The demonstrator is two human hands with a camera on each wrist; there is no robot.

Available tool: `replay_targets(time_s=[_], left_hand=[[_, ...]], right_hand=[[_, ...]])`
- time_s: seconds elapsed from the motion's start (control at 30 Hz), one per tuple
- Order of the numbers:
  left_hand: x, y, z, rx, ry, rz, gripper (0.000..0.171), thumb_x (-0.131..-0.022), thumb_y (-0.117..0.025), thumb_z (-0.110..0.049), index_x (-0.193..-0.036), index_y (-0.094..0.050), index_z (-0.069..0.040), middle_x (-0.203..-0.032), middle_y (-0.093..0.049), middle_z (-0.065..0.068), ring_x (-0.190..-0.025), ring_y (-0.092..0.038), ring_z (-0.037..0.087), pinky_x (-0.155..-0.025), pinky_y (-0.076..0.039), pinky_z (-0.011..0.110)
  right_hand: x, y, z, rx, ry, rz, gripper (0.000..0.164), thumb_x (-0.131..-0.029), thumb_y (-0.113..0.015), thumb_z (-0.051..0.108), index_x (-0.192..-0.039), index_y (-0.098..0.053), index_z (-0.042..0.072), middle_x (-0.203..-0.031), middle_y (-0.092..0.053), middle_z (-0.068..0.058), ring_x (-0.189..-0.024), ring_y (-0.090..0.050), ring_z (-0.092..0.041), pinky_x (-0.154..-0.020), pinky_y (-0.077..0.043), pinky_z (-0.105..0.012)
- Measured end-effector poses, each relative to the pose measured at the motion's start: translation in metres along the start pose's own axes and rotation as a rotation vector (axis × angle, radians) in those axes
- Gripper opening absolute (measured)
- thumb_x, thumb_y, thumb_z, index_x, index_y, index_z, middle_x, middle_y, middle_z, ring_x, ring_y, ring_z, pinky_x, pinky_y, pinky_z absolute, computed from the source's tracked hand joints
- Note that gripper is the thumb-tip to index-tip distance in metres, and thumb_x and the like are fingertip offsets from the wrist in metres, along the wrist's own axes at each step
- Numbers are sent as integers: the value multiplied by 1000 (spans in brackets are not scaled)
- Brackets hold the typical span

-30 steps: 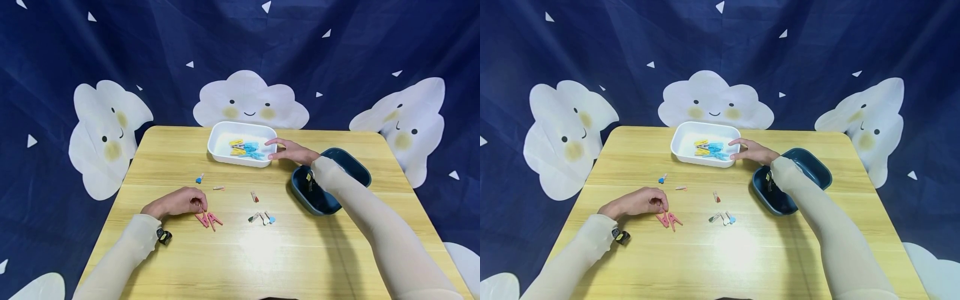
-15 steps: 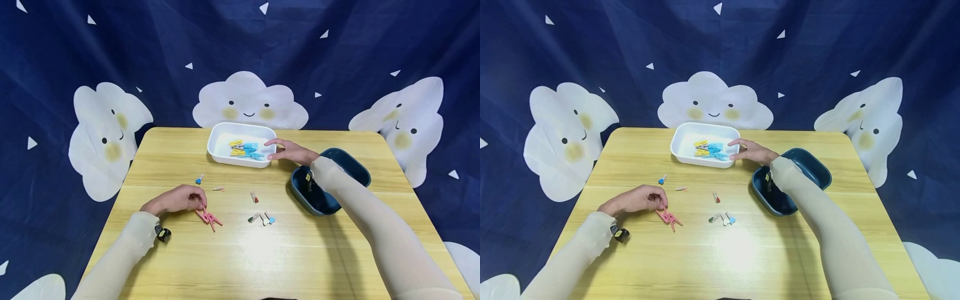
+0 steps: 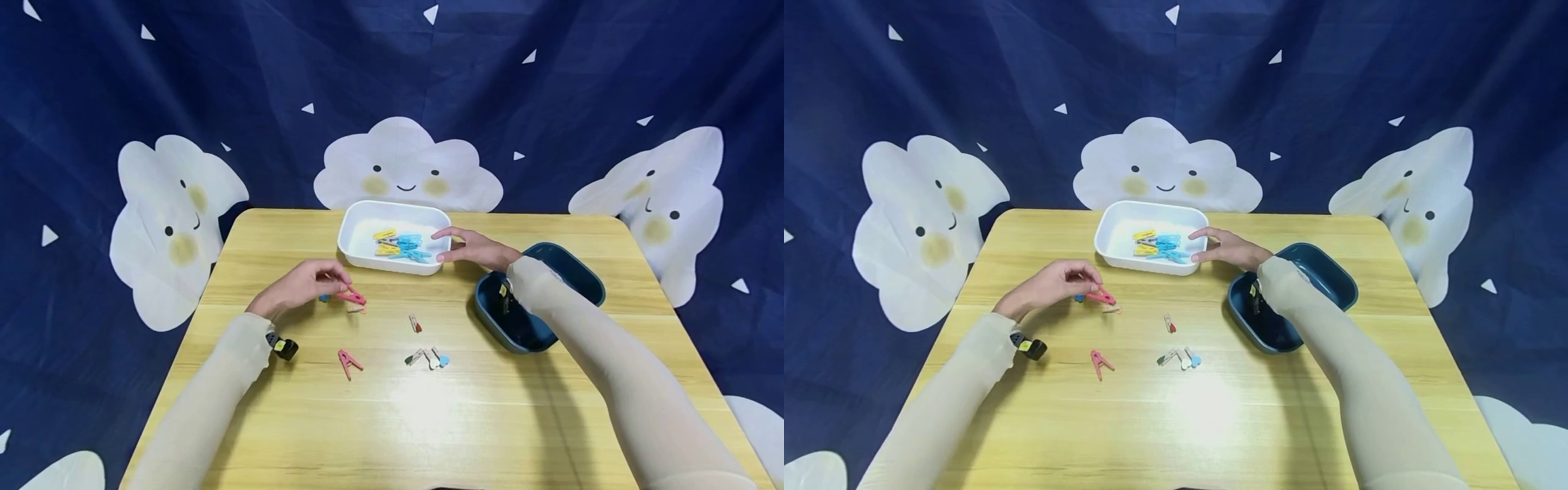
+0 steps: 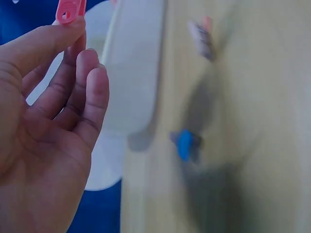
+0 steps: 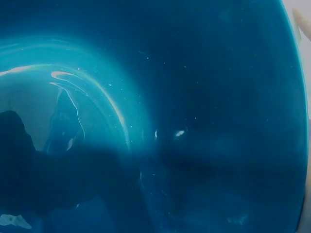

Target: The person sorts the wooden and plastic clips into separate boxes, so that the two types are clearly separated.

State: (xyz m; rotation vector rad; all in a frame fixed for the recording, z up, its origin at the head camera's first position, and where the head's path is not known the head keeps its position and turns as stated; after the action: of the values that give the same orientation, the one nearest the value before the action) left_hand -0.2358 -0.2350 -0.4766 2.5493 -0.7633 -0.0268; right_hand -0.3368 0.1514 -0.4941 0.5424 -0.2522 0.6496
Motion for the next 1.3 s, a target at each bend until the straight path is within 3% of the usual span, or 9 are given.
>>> replay_targets(time_s=[0.2, 0.4, 0.63, 0.87, 1.3], left_hand=[[-27, 2, -18, -30, 5, -101, 8, -107, -72, -23, -113, -77, -19, -109, -73, 4, -100, -63, 23, -88, -52, 31], [-53, 4, -27, -60, 45, -229, 11, -108, -72, -25, -115, -76, -18, -112, -73, 5, -105, -63, 25, -92, -52, 37], [-76, 3, -34, -87, 40, -279, 11, -108, -71, -22, -116, -75, -16, -116, -73, 7, -110, -65, 26, -99, -53, 42], [-94, 2, -31, -142, 98, -353, 12, -108, -70, -20, -117, -76, -15, -115, -74, 8, -106, -63, 25, -95, -51, 40], [-120, -3, -19, -259, 197, -486, 10, -108, -67, -15, -114, -74, -9, -112, -73, 10, -106, -63, 27, -100, -51, 43]], right_hand=[[0, -1, 0, 1, -6, -1, 68, -100, -79, 35, -160, -50, 20, -181, -19, -10, -165, -19, -37, -134, -10, -66], [0, 0, 0, 2, -7, -6, 67, -99, -80, 37, -159, -52, 23, -181, -20, -10, -165, -19, -36, -134, -11, -66], [0, 0, -1, 8, -17, -5, 70, -99, -80, 40, -160, -51, 23, -181, -19, -10, -165, -19, -36, -134, -10, -66], [0, -1, -1, 5, -16, -7, 68, -99, -80, 40, -158, -52, 23, -181, -20, -10, -165, -19, -37, -134, -10, -66], [2, -1, 2, 12, -13, -11, 65, -101, -78, 35, -159, -52, 24, -181, -21, -10, -165, -19, -36, -134, -9, -67]])
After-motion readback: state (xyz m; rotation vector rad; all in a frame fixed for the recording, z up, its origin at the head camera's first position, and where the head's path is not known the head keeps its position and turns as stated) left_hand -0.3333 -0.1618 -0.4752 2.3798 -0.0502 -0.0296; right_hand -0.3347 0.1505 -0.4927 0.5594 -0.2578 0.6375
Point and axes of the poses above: each hand's wrist, its own x-axis away from the middle knuckle, its own y-axis out of the back of the hand, z = x × y, the point moved 3 cm from there along -x, towards the middle knuckle
